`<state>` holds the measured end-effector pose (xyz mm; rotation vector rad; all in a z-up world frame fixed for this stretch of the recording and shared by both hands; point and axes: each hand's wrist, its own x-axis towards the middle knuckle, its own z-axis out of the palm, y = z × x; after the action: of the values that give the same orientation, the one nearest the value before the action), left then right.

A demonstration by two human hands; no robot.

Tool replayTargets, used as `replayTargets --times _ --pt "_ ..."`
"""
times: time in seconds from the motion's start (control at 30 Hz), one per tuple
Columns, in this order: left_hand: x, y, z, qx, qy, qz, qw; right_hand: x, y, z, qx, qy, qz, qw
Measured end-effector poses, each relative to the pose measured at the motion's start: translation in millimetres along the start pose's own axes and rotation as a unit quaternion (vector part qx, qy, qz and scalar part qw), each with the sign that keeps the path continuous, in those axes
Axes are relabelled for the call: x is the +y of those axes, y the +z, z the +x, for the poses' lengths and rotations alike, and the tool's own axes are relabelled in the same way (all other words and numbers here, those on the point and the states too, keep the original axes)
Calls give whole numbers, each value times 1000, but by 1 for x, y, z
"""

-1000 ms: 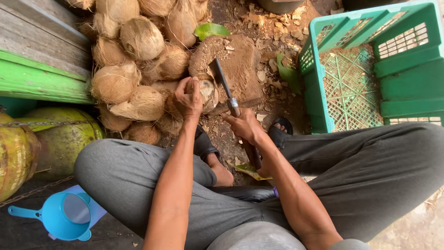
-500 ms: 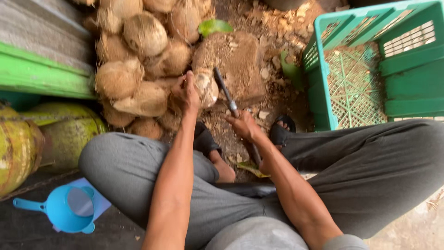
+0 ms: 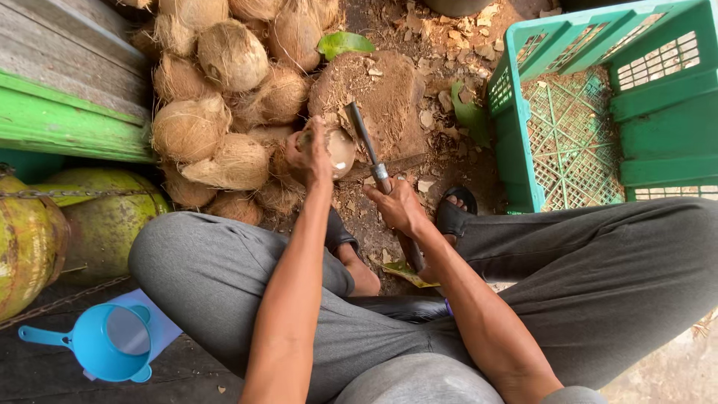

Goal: The person sits on the ground and uses a machete to peel the husk off a coconut. They repeatedly strike the coconut against a wooden stump to remove the outer layer, then place the peeled coconut into a green crate.

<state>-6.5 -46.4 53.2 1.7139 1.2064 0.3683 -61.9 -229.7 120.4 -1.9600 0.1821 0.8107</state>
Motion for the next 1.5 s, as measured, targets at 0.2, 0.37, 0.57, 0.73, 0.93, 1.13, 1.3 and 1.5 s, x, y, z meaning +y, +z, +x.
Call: replayTargets --times 0.2,0.37,0.57,0.73,0.93,1.13,1.3,1.5 --pt "16 -1 20 -120 -19 -13 992 -4 -13 5 41 -68 65 995" --pt "14 9 12 -67 40 49 996 -14 -3 1 14 -26 48 998" --pt "5 23 10 -46 9 57 997 -6 -4 0 74 -120 57 988" --pt "7 17 4 -52 69 52 995 6 4 16 45 -70 91 992" --pt "5 8 11 -66 38 97 992 -6 6 18 4 -31 0 1000" --pt "-5 20 12 -62 128 50 988 -15 -18 2 43 -56 33 997" --pt "-16 17 12 -74 105 57 990 -2 5 12 74 -86 83 990" --pt "-27 31 19 -85 83 57 991 2 -1 23 -10 -44 47 998"
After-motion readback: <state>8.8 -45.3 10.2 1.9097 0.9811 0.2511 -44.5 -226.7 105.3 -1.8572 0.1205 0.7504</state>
